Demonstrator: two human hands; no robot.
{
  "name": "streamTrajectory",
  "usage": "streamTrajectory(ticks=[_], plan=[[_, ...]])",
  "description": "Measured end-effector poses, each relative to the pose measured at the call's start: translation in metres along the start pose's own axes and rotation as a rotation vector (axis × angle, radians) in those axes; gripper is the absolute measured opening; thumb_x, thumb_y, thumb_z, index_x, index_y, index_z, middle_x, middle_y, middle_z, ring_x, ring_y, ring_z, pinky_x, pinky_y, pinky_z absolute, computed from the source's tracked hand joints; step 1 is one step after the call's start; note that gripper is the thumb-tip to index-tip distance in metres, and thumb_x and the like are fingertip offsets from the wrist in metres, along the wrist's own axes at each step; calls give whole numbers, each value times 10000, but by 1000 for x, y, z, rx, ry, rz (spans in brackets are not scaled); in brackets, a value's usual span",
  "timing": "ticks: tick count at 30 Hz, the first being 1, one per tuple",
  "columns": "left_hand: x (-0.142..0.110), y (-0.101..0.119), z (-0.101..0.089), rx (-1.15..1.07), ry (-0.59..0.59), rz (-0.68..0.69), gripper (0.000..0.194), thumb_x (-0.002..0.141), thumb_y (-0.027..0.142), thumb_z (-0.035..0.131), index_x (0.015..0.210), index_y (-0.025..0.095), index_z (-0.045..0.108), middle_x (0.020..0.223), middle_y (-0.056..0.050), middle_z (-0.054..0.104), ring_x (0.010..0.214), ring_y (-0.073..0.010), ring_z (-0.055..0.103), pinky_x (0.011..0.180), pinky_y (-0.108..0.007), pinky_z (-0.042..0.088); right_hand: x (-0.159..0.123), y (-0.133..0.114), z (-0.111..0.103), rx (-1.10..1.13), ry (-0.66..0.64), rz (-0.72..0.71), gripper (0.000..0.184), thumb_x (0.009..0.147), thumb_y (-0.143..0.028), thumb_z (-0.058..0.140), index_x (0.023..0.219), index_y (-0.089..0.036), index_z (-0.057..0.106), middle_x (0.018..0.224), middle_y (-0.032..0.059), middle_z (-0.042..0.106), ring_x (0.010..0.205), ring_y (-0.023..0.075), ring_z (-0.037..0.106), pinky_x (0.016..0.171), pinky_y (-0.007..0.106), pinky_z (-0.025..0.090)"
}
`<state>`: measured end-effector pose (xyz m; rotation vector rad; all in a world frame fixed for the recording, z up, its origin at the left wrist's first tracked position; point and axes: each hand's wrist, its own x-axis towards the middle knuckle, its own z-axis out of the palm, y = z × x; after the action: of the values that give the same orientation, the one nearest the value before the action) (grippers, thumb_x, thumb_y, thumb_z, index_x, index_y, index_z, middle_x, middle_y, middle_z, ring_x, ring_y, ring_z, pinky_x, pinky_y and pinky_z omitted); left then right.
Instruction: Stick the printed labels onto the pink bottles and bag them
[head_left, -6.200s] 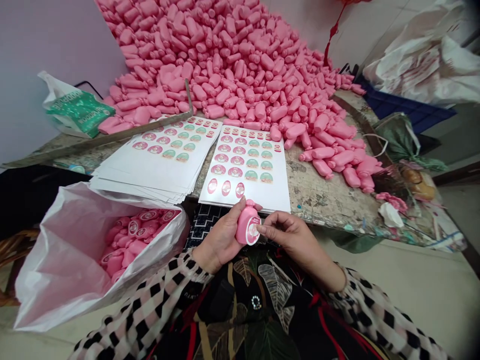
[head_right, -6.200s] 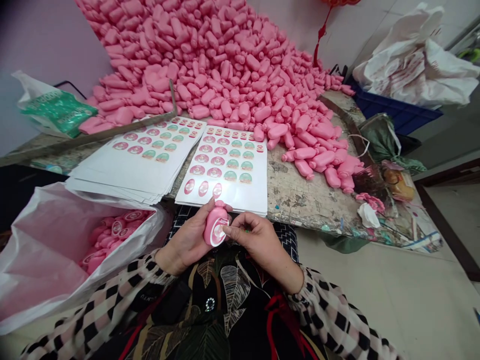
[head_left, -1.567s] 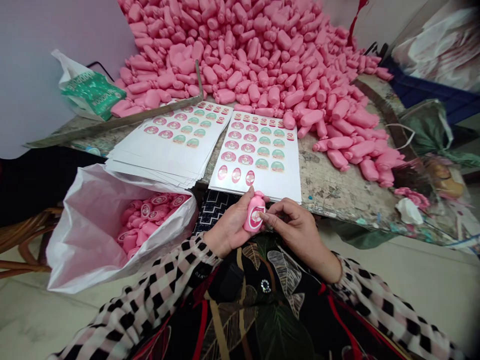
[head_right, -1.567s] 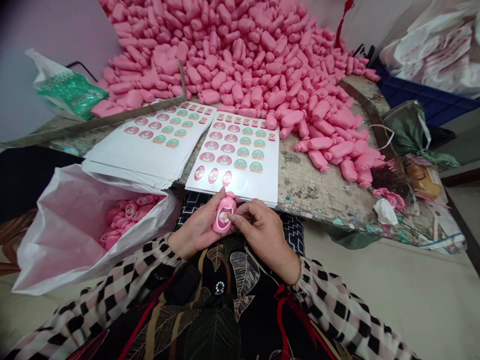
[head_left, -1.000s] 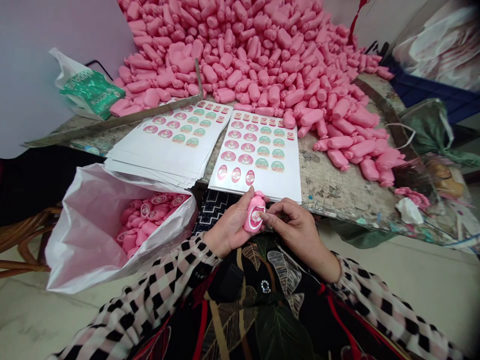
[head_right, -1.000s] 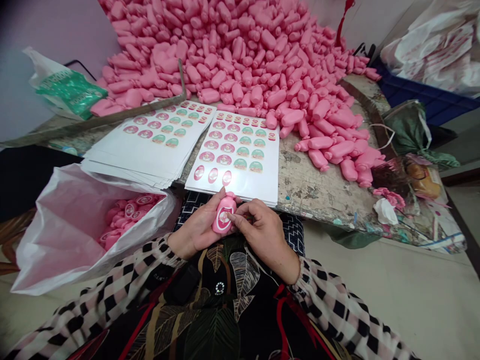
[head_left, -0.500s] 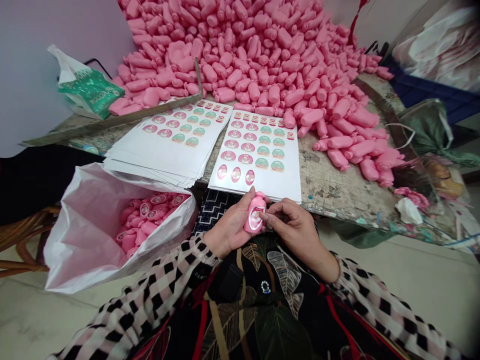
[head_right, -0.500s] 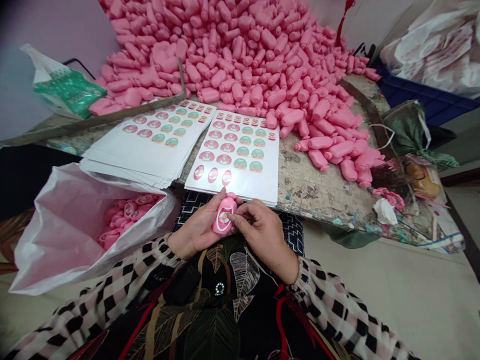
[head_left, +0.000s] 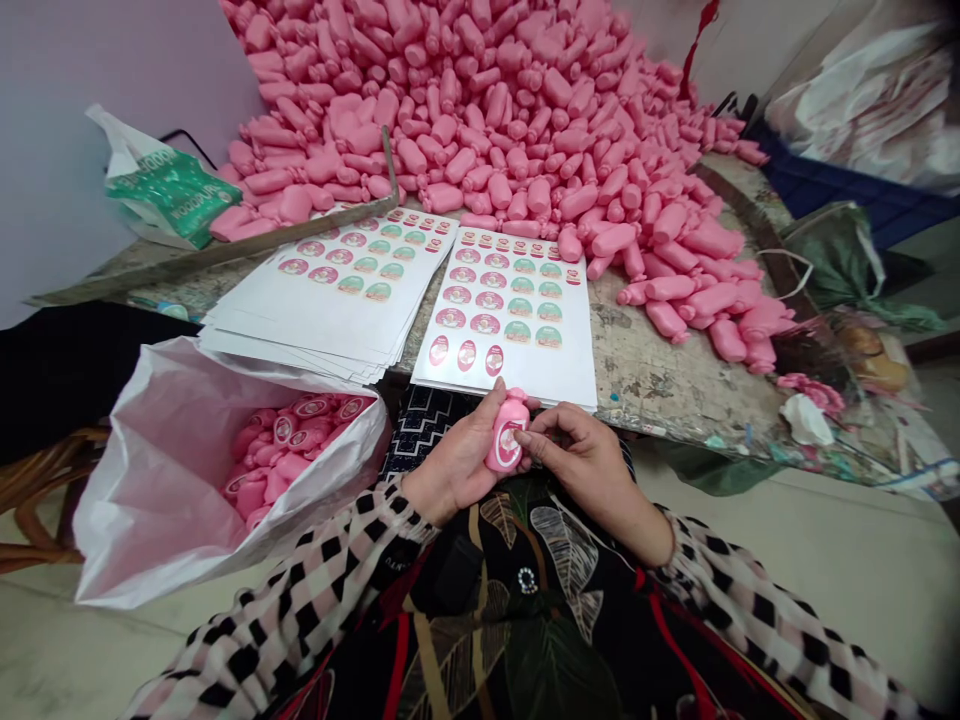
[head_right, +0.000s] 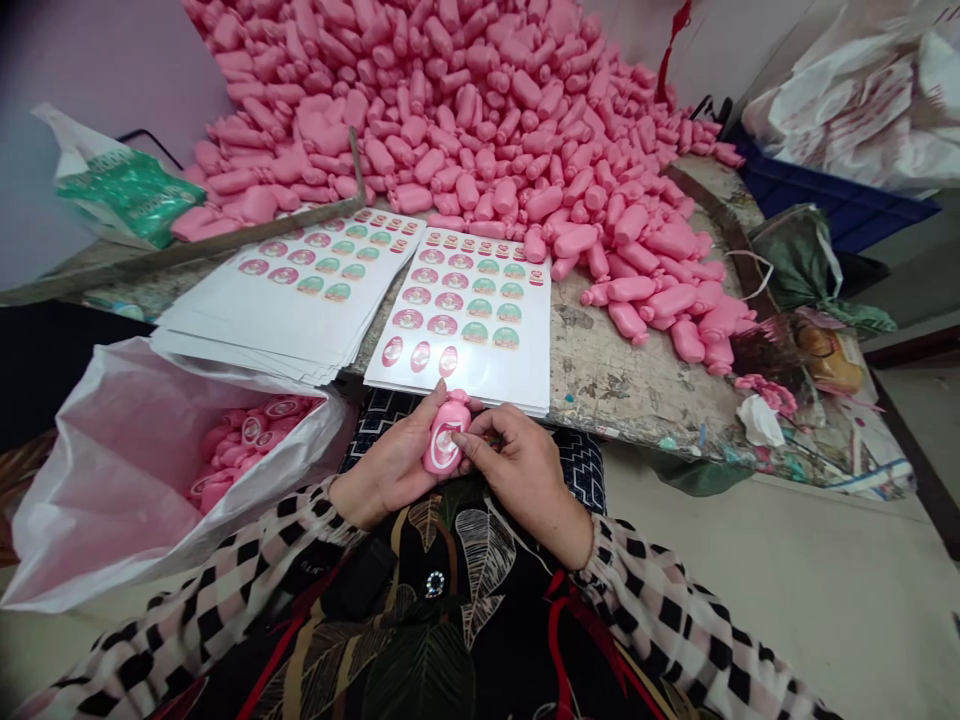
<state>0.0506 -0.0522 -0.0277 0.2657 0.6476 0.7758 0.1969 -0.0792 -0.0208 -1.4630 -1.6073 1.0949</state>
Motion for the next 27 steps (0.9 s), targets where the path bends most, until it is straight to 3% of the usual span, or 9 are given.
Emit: streamTrajectory(ticks=[5, 7, 9, 12, 17, 23, 27], plan=[[-7, 4, 1, 101, -21, 7, 370, 809, 488, 578, 1012, 180, 609, 846, -32, 575, 691, -129, 578, 608, -262, 504, 2, -3, 0, 230, -38, 133, 250, 755, -443, 656, 750, -204, 581, 654, -9, 638, 576, 152, 605, 602, 313, 498], [-12, 6, 2, 162, -64, 2, 336, 764, 303, 668, 1072, 200, 580, 883, -31, 582, 742, -133, 591, 681, -274, 506, 3, -5, -1, 275, -12, 156, 278, 722, -454, 679, 715, -196, 574, 646, -14, 627, 569, 140, 590, 583, 296, 494], [-15, 8, 3, 237, -96, -7, 494, 672, 85, 689, 1121, 227, 539, 893, -15, 584, 776, -135, 604, 744, -281, 498, 4, -6, -3, 288, -5, 166, 284, 706, -450, 692, 691, -193, 572, 630, -21, 614, 563, 128, 571, 574, 278, 485], [-16, 8, 5, 322, -95, 3, 618, 609, -38, 635, 1145, 239, 500, 879, 5, 577, 766, -124, 612, 769, -272, 495, 3, -3, -6, 239, -19, 149, 260, 729, -430, 680, 699, -192, 581, 640, -21, 611, 578, 120, 561, 581, 264, 471], [-13, 4, 5, 446, -46, 47, 622, 654, 10, 633, 1205, 238, 458, 910, -2, 572, 726, -114, 615, 711, -249, 504, 1, 10, -10, 50, -30, 59, 231, 791, -422, 624, 749, -197, 588, 719, -14, 624, 653, 122, 556, 621, 254, 444], [-13, 4, 3, 562, -61, 28, 554, 746, 135, 629, 1242, 234, 403, 936, -29, 572, 740, -153, 648, 732, -294, 507, 2, 17, -10, 17, -62, 39, 258, 819, -445, 581, 750, -197, 567, 694, -23, 606, 638, 119, 533, 614, 243, 414], [-13, 5, 6, 641, -53, 45, 491, 745, 132, 614, 1201, 206, 449, 922, -26, 564, 717, -137, 634, 714, -280, 495, 2, 20, -12, -43, -84, 40, 278, 836, -459, 547, 744, -197, 565, 699, -27, 606, 636, 116, 524, 609, 236, 396]])
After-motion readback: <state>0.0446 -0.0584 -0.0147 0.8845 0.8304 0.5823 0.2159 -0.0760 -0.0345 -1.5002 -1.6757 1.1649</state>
